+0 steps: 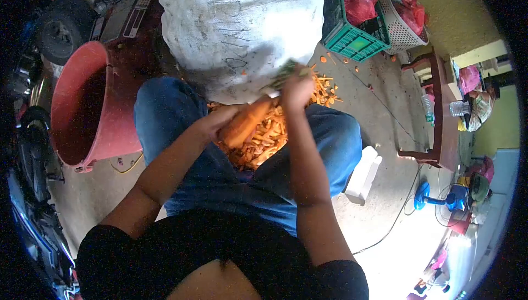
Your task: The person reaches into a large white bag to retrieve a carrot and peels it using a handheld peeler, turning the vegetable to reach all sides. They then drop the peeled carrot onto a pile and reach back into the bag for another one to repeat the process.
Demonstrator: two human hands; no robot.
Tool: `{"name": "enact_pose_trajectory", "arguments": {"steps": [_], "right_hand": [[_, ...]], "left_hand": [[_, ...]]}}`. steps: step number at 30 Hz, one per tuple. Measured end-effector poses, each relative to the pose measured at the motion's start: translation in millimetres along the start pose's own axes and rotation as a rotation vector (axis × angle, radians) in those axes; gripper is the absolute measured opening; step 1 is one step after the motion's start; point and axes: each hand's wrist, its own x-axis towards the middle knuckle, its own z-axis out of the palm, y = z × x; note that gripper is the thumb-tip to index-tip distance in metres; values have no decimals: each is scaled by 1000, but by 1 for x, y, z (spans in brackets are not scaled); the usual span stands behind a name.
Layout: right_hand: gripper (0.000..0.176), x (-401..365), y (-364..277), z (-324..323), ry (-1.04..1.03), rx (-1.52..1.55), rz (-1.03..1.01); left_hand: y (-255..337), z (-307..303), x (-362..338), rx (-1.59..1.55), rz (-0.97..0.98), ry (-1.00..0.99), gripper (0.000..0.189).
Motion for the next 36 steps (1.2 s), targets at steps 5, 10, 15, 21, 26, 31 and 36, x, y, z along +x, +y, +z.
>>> {"name": "enact_pose_trajectory", "arguments": {"steps": [5, 10, 15, 21, 26, 31, 36], "right_hand": [[28, 38, 16, -29, 191, 251, 240], [25, -24, -28, -19, -169, 461, 89], [28, -59, -39, -3, -275, 340, -186], [24, -51, -43, -3, -265, 267, -90], [30, 16, 10, -1, 42, -84, 157], [35, 32, 25, -12, 159, 438, 231], [25, -34, -22, -11, -238, 458, 132]], "left_hand": [[-9, -1, 0, -16, 13, -71, 37], [3, -8, 10, -305, 132, -102, 35], [-3, -12, 18, -506, 95, -333, 30], [4, -35, 34, -243, 50, -235, 30], [-7, -5, 3, 116, 36, -89, 37], [-13, -11, 14, 22, 19, -111, 43], [-6, -23, 27, -211, 118, -119, 36]]}}
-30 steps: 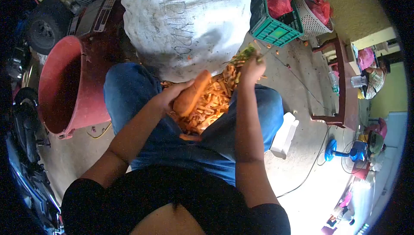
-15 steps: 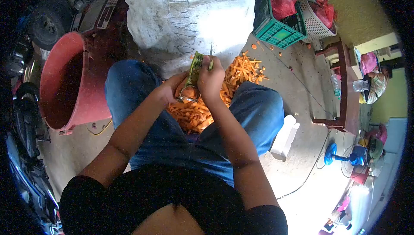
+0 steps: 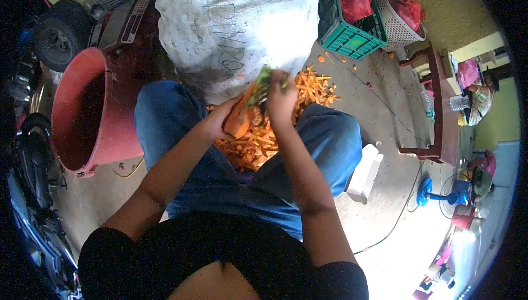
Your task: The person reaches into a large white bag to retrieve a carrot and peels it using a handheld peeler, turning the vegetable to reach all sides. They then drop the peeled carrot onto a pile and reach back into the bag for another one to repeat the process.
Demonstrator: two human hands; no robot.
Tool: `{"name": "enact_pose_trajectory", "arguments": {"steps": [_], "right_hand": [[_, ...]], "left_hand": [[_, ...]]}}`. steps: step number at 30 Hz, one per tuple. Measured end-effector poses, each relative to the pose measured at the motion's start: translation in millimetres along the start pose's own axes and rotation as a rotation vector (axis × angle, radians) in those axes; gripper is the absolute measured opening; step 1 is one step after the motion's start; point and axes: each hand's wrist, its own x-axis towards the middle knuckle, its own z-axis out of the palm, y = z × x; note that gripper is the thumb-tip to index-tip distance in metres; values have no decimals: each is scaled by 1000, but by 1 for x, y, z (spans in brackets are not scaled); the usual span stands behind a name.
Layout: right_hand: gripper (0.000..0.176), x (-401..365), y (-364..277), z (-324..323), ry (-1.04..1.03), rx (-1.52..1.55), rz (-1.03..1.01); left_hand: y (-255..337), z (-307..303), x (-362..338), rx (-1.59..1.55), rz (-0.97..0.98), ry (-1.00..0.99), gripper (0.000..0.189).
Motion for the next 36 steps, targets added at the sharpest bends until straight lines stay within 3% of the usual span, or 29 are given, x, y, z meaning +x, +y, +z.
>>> {"name": "enact_pose_trajectory", "arguments": {"steps": [2, 3, 4, 5, 7, 9, 11, 12, 14, 16, 17, 21, 22, 24, 25, 27, 29, 31, 32, 34, 35, 36], "right_hand": [[22, -18, -5, 10, -164, -110, -175], [17, -27, -8, 16, -130, -136, -383], [17, -28, -10, 16, -134, -138, -381], [15, -27, -11, 17, -121, -182, -323], [12, -21, -4, 17, -98, -280, -246], [18, 3, 14, 10, 61, -347, -301], [25, 51, 27, -15, 324, -511, -52], [26, 67, 38, -32, 400, -533, -130], [27, 85, 59, -48, 417, -395, -144], [24, 79, 39, -53, 443, -258, -2], [21, 69, 34, -46, 357, -55, -9], [25, 10, -3, -7, 24, 77, -2], [24, -1, 0, 2, -30, 48, -42], [25, -23, -6, 14, -84, -115, -295], [25, -28, -9, 16, -103, -118, -248], [26, -28, -11, 19, -130, -116, -204], [22, -20, -11, 15, -100, -190, -118], [28, 11, 10, 9, 156, -328, -236], [30, 36, 14, -3, 261, -423, -105], [30, 78, 47, -37, 503, -395, -186], [29, 93, 58, -53, 438, -133, 4], [29, 87, 47, -51, 442, -134, 4]], "left_hand": [[-3, -8, 9, -74, 53, 17, 33], [0, -1, 2, -37, 62, 2, 31], [1, 3, -4, -4, 73, -13, 30], [-3, 7, -2, -93, 100, 96, 32], [3, 11, -11, -29, 51, 70, 32], [5, 7, -9, 231, -25, 65, 32], [-4, 12, -13, 378, -76, 82, 34], [-8, 16, -18, 530, -127, 101, 35], [-1, 25, -29, 468, -188, 68, 38], [7, 28, -33, 236, -135, -149, 40], [4, 23, -22, 207, -54, 34, 41], [4, 11, -9, 137, 13, 162, 36], [5, 13, -11, 140, 14, 164, 36], [5, 20, -16, -106, 92, -49, 35], [3, 8, -8, -169, 62, -147, 36], [2, -2, -2, -120, 52, -94, 36], [4, 0, -5, -70, 37, -44, 37], [13, 18, -17, 300, -111, 85, 38], [8, 22, -20, 301, -114, 81, 38], [-8, 30, -30, 401, -141, 12, 40], [-9, 38, -33, 392, -150, 122, 42], [-9, 33, -29, 393, -152, 119, 42]]}}
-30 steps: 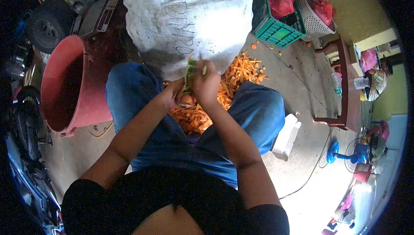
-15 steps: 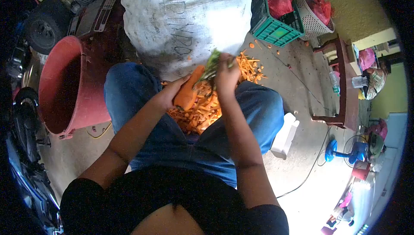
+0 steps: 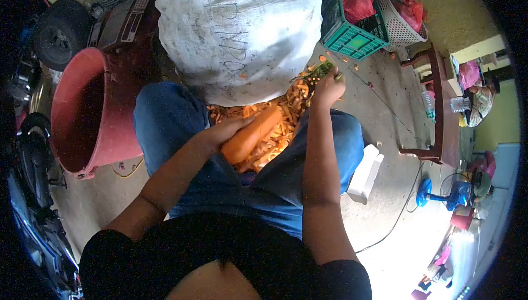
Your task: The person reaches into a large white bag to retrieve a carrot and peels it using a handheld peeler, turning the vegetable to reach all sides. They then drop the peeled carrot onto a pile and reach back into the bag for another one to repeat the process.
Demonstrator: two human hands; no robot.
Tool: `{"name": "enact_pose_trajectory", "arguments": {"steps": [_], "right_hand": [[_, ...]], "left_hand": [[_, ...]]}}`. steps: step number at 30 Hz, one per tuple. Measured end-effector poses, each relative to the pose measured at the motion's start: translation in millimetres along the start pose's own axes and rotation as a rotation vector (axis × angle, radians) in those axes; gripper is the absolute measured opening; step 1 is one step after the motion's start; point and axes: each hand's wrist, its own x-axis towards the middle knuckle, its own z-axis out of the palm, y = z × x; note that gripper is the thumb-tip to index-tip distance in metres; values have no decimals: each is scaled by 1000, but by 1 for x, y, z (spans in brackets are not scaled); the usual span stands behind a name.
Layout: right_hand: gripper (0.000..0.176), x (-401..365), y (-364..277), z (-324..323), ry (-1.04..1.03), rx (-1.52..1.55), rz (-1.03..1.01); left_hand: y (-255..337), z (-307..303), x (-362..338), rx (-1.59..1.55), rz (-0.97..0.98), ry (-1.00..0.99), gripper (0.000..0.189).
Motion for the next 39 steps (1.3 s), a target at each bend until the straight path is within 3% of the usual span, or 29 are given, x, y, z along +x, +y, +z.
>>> {"name": "enact_pose_trajectory", "arguments": {"steps": [2, 3, 6, 7, 8, 10, 11, 13, 15, 16, 18, 19, 22, 24, 25, 26, 28, 29, 30, 32, 33, 35, 36, 37, 39], "right_hand": [[28, -27, -36, -7, -44, 138, -36], [27, -36, -32, -5, -115, 112, -78], [31, -90, -55, -1, -419, 233, -2], [30, -102, -56, 3, -448, 71, -107], [24, -112, -60, 0, -551, 65, -185], [22, -130, -54, 9, -554, 105, -347], [22, -130, -53, 9, -557, 104, -346], [21, -127, -55, 9, -510, -60, -367], [20, -101, -38, 18, -298, -61, -372], [22, -80, -50, 11, -273, -228, -161], [28, -30, -20, 7, -10, -362, -297], [28, -16, -20, 4, 61, -179, -240], [26, -13, -24, -10, -34, 122, -53], [25, -35, -24, -5, -157, 189, -117], [21, -63, -48, -6, -256, 125, -70], [26, -90, -73, -9, -354, 121, -41], [20, -115, -63, -1, -558, 74, -220], [14, -128, -67, 0, -576, 48, -418], [9, -136, -74, 1, -615, -19, -365], [8, -133, -69, 7, -565, -40, -346], [8, -127, -62, 11, -569, -38, -347], [13, -99, -46, 16, -297, -67, -390], [19, -76, -44, 15, -265, -69, -207], [24, -56, -43, 10, -196, -133, -217], [28, -26, -25, 2, 12, -199, -261]], "left_hand": [[-2, -14, 16, -83, 155, -59, 43], [6, -12, 12, -209, 72, -100, 42], [0, -28, 34, -250, 187, -5, 42], [3, -24, 30, -279, 232, -9, 38], [3, -23, 31, -277, 232, -6, 38], [1, -22, 33, -506, 227, 14, 34], [0, -22, 33, -460, 211, 91, 30], [1, -25, 26, -332, 200, 23, 29], [4, -22, 17, -198, 188, -45, 29], [6, -14, 9, -85, 158, -68, 29], [6, -1, -1, 30, 124, -92, 29], [4, 4, -4, 7, 93, -79, 30], [11, 3, -3, -33, 38, -87, 31], [10, -12, 11, -225, 111, -77, 31], [13, -19, 9, -248, 146, -220, 32], [13, -18, 15, -250, 147, -217, 32], [8, -21, 32, -262, 140, 119, 32], [-2, -31, 33, -420, 246, -32, 30], [0, -28, 29, -418, 243, -30, 30], [5, -19, 21, -370, 259, 75, 30], [-3, -39, 30, -363, 293, -216, 29], [3, -30, 18, -188, 265, -180, 30], [7, -20, 10, -13, 232, -151, 31], [11, -6, -1, -95, 83, -23, 32], [7, -5, 1, -67, 104, -68, 32]]}}
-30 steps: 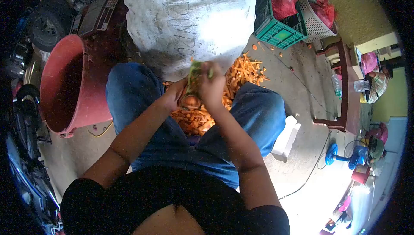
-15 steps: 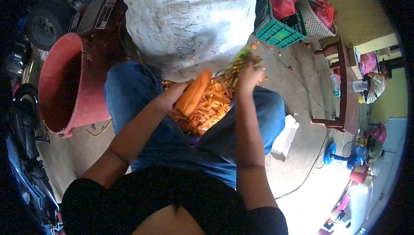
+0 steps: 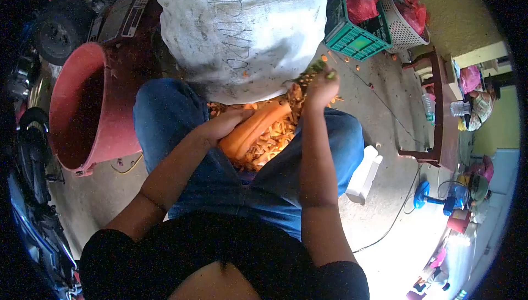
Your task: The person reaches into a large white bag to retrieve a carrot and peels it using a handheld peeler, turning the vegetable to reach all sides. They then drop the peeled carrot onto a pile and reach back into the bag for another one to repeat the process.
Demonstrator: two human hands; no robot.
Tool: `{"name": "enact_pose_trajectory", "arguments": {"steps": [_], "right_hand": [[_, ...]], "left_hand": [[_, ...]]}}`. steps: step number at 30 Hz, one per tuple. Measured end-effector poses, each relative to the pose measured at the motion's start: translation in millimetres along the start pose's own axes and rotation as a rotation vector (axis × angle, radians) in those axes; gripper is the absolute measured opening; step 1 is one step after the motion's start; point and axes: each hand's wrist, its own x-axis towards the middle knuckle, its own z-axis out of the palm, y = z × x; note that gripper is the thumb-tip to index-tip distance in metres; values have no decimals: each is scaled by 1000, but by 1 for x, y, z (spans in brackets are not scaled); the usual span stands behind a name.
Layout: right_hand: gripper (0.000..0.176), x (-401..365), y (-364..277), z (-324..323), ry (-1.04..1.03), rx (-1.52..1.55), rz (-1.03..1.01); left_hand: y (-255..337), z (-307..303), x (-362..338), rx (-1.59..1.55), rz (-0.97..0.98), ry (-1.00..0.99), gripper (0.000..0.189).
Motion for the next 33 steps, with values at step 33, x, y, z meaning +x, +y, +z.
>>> {"name": "enact_pose_trajectory", "arguments": {"steps": [33], "right_hand": [[27, 5, 15, 7, 18, 146, 117]], "left_hand": [[1, 6, -4, -48, -61, 102, 45]]}}
